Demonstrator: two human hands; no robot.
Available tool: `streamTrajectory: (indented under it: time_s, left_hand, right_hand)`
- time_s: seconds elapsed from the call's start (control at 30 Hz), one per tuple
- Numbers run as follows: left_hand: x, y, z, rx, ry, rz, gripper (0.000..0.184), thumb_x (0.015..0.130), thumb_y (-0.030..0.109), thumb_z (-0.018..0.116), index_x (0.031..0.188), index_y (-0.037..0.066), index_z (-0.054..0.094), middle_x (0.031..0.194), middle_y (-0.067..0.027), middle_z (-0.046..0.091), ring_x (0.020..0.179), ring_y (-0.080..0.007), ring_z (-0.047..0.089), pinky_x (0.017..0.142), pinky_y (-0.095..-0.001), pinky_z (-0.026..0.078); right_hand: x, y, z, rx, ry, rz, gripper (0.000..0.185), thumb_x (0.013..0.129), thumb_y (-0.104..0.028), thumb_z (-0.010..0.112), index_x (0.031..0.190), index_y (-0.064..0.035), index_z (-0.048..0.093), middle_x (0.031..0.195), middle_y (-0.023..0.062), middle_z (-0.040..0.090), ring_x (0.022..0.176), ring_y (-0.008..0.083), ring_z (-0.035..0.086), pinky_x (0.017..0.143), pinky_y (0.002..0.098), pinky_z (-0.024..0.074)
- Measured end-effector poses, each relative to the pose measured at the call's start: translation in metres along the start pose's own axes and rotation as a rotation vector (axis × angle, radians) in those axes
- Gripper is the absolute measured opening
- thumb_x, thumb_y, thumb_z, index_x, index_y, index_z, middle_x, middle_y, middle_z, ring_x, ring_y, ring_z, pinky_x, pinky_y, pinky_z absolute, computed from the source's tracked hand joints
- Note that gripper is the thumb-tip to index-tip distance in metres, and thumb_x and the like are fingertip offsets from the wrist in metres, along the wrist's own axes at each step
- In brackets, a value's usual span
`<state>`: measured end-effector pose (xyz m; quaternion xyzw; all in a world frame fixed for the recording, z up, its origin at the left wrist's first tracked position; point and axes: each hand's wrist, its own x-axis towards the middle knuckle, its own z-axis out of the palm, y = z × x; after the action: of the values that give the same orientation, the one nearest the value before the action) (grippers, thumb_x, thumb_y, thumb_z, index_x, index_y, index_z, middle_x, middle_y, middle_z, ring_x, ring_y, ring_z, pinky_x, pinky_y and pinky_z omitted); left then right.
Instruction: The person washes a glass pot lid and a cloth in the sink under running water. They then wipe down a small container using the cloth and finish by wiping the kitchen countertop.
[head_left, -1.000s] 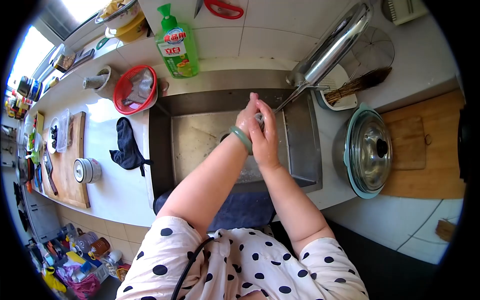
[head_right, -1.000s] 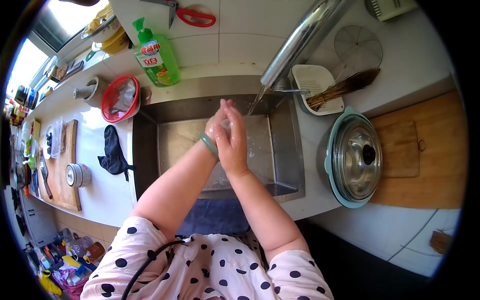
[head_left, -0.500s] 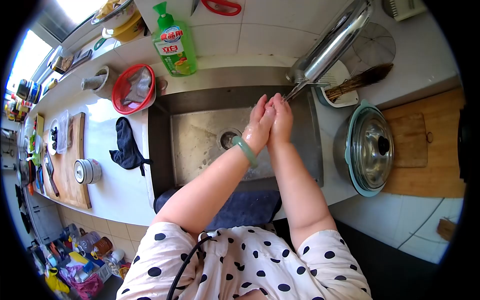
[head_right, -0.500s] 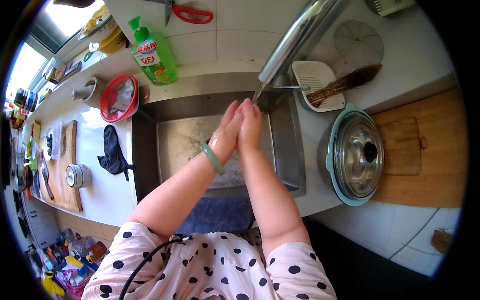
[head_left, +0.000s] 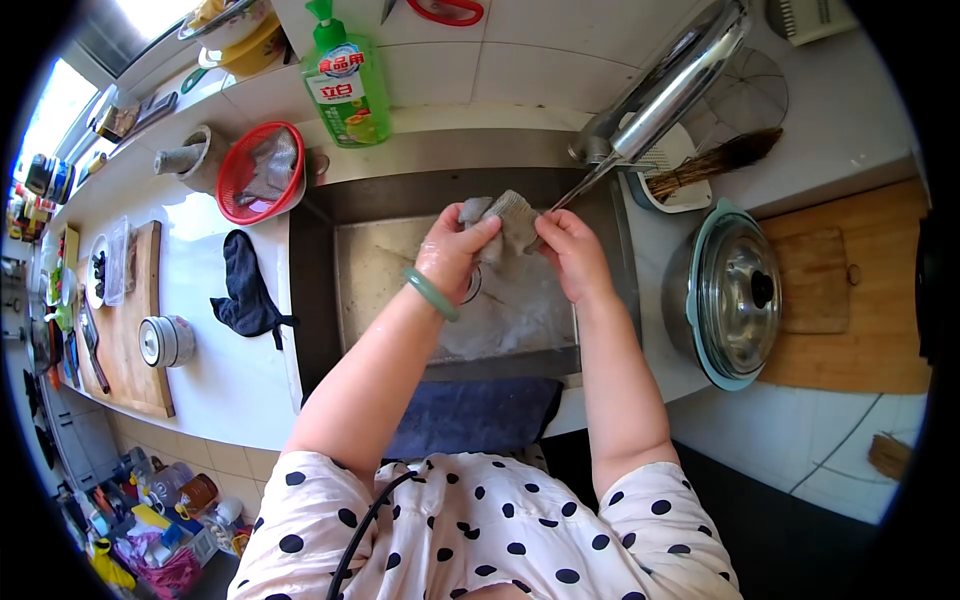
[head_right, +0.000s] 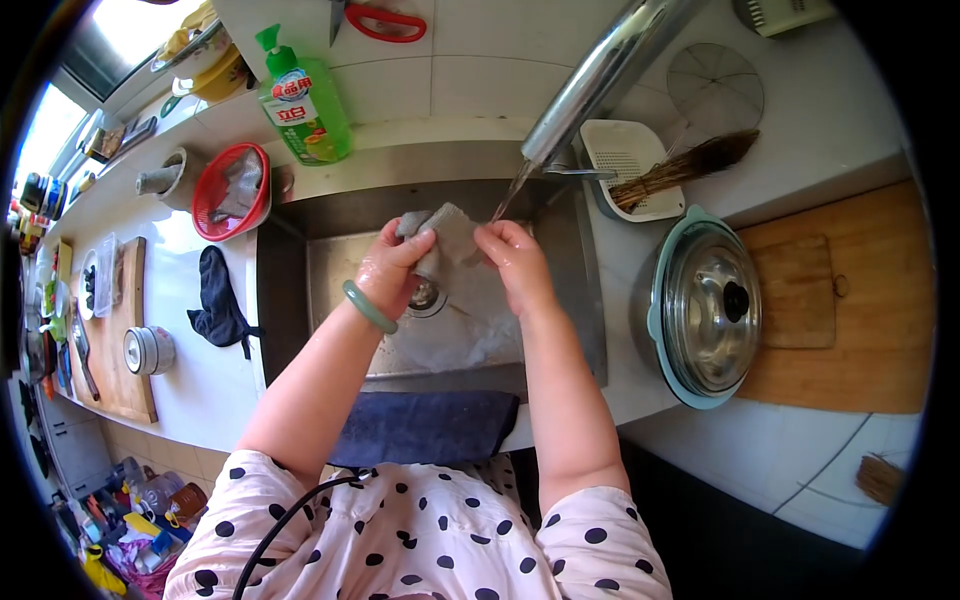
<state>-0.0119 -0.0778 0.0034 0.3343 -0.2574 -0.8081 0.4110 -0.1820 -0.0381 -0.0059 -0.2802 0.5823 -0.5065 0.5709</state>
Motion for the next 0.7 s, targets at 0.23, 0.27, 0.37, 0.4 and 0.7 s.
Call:
streamTrajectory:
  time_s: [0.23, 0.27, 0.37, 0.4, 0.7]
  left_hand:
    - [0.003, 0.000, -0.008, -0.097, -0.014, -0.097, 0.020, 0.084, 0.019, 0.057, 0.102, 0.011, 0.050, 0.087, 0.0014, 0.058, 0.075, -0.0111, 0.056, 0.066, -0.0231, 0.044]
    - [0.006, -0.004, -0.015, -0.085, -0.021, -0.090, 0.020, 0.085, 0.019, 0.057, 0.101, 0.011, 0.051, 0.086, 0.0017, 0.058, 0.074, -0.0110, 0.056, 0.065, -0.0231, 0.044]
    - [0.005, -0.004, -0.014, -0.102, 0.045, -0.084, 0.022, 0.085, 0.020, 0.057, 0.103, 0.010, 0.052, 0.087, 0.0014, 0.058, 0.076, -0.0116, 0.055, 0.068, -0.0232, 0.044]
    - [0.003, -0.003, -0.011, -0.117, 0.083, -0.086, 0.023, 0.084, 0.020, 0.058, 0.104, 0.009, 0.052, 0.088, 0.0011, 0.058, 0.077, -0.0120, 0.055, 0.070, -0.0233, 0.043]
    - [0.005, -0.007, -0.001, 0.164, -0.049, -0.030, 0.023, 0.079, 0.017, 0.064, 0.098, 0.007, 0.057, 0.088, 0.0007, 0.057, 0.082, -0.0082, 0.050, 0.074, -0.0223, 0.040]
  right_hand:
    - [-0.010, -0.012, 0.007, 0.239, 0.119, -0.343, 0.004, 0.083, -0.010, 0.056, 0.084, -0.0059, 0.057, 0.085, -0.0015, 0.056, 0.080, 0.0068, 0.049, 0.074, 0.0219, 0.0380]
    - [-0.010, -0.012, 0.002, 0.215, 0.121, -0.354, 0.005, 0.084, -0.010, 0.056, 0.086, -0.0065, 0.057, 0.087, 0.0000, 0.057, 0.082, 0.0087, 0.050, 0.077, 0.0232, 0.0382]
    - [-0.008, -0.009, -0.004, 0.303, 0.064, -0.342, 0.007, 0.085, -0.012, 0.055, 0.089, -0.0070, 0.056, 0.089, 0.0009, 0.057, 0.085, 0.0102, 0.052, 0.079, 0.0235, 0.0389]
    - [-0.008, -0.007, -0.005, 0.359, 0.035, -0.328, 0.008, 0.085, -0.013, 0.056, 0.090, -0.0069, 0.057, 0.089, 0.0006, 0.057, 0.085, 0.0100, 0.052, 0.078, 0.0231, 0.0391]
    - [-0.014, -0.009, 0.009, 0.092, 0.048, -0.290, 0.016, 0.088, -0.021, 0.053, 0.089, -0.0058, 0.057, 0.082, -0.0010, 0.055, 0.080, 0.0072, 0.049, 0.074, 0.0215, 0.0386]
